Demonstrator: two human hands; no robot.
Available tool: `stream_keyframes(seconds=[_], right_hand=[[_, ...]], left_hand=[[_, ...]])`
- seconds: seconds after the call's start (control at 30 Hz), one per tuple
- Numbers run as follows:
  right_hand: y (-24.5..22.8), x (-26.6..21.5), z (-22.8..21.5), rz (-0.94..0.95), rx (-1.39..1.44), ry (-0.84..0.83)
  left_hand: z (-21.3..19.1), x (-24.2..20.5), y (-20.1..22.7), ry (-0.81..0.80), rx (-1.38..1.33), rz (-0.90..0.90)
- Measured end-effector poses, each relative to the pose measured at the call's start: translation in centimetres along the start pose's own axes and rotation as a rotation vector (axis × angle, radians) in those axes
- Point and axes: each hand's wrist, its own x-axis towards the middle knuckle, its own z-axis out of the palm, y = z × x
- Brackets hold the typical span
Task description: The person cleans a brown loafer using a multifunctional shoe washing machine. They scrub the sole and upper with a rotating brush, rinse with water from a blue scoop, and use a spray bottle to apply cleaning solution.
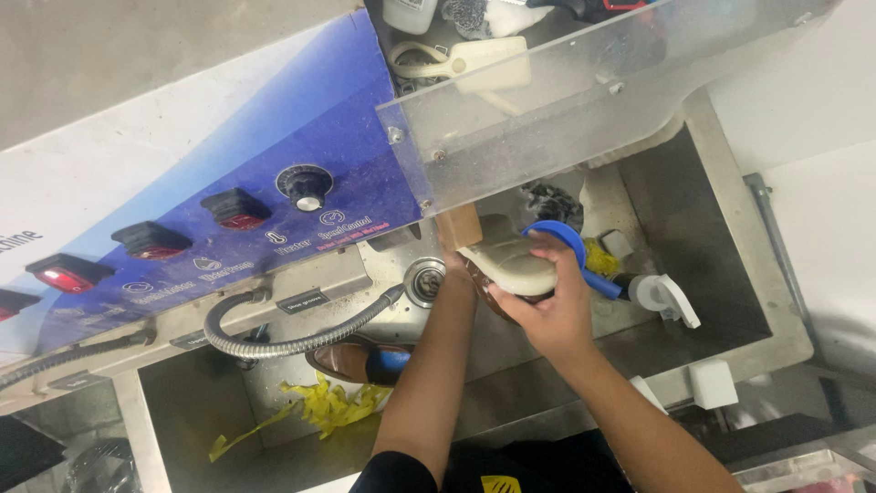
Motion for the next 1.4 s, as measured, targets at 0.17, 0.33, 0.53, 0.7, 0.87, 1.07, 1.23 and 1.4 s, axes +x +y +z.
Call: stream_keyframes(seconds=[0.17, 0.33, 0.53, 0.7, 0.87, 1.07, 1.23, 1.4], right_hand=[[-0.2, -1.0, -0.2, -0.147, -0.041, -0.012], [-0.9, -3.2, -1.0, -0.202, -0.091, 0.029], [-1.1, -6.3, -3.0, -0.241, -0.087, 0.029], [-0.9, -7.8, -3.8, -0.299, 0.021, 0.027], [-0.5, -6.7, -2.2, -0.29, -0.038, 0.081], [0.0, -2.8, 0.1, -0.199, -0.079, 0.115], [0.1, -0.6, 1.7, -0.068, -0.097, 0.093], [0.5, -0.5, 2.3, -0.038, -0.041, 0.079]], left_hand=[[1.7, -2.6, 1.0, 0.038, 0.036, -0.077], [4.4, -7.3, 1.1, -0.148, -0.099, -0.198], [8.0, -11.7, 1.1, -0.185, -0.02, -0.104], [9.2, -14.4, 1.8, -0.3, 0.011, -0.041], [6.3, -10.5, 1.3, -0.142, 0.083, -0.034], [1.5, -2.0, 0.4, -0.086, 0.095, -0.039], [0.3, -0.9, 1.2, -0.258, 0.058, -0.03], [-0.4, -0.9, 1.8, -0.397, 0.091, -0.003]])
